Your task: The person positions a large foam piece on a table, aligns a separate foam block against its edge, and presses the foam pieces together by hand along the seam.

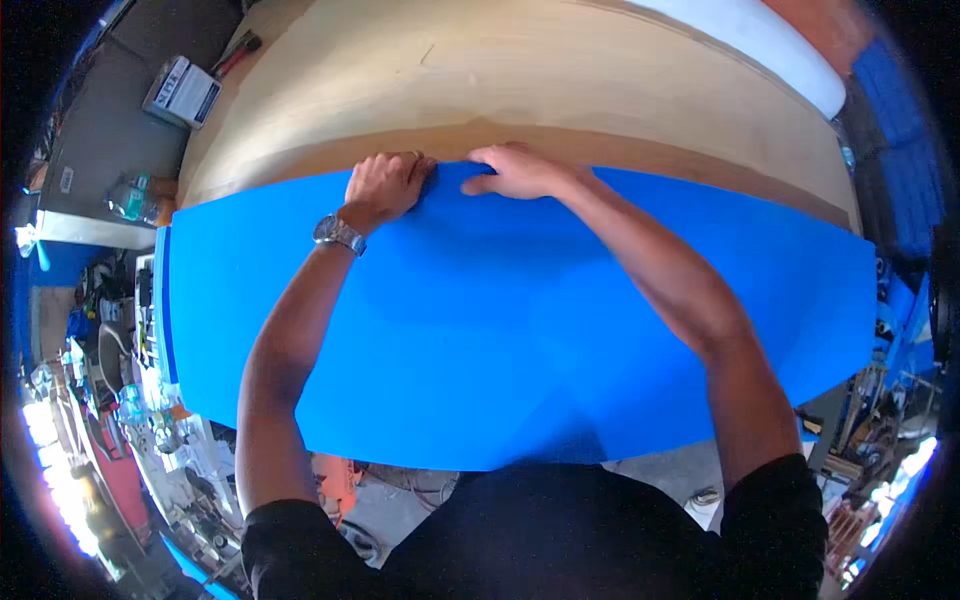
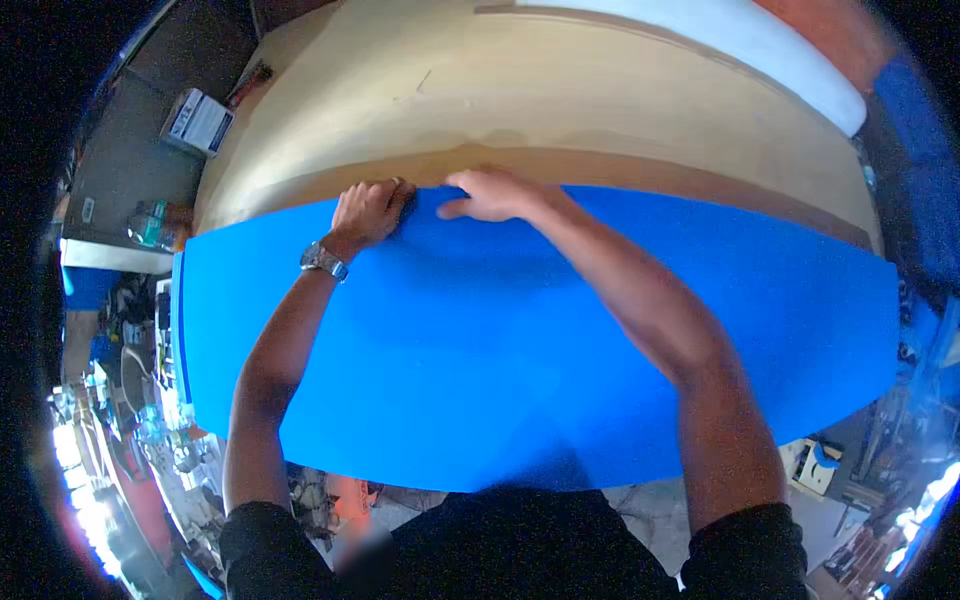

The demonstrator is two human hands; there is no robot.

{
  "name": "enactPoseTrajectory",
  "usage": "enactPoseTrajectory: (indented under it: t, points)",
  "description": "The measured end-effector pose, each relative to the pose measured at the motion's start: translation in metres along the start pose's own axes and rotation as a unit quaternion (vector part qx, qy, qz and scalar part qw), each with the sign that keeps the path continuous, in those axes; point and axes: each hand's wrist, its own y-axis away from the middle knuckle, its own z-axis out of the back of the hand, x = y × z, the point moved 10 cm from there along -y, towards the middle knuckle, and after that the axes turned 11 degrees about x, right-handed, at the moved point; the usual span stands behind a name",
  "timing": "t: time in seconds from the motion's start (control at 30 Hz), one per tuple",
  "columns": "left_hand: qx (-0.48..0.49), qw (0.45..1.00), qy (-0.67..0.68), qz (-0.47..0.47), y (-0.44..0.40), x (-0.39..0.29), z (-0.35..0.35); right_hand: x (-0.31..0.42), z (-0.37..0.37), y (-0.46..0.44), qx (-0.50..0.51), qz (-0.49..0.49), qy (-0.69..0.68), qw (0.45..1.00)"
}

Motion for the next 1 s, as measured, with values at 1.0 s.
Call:
enactPoseTrajectory:
  t: [1.0]
  points:
    - [0.043,0.998,-0.028,-0.035,-0.103,-0.282,-0.056,-0.182,0.053,0.217,-0.012,-0.077,0.038,0.996]
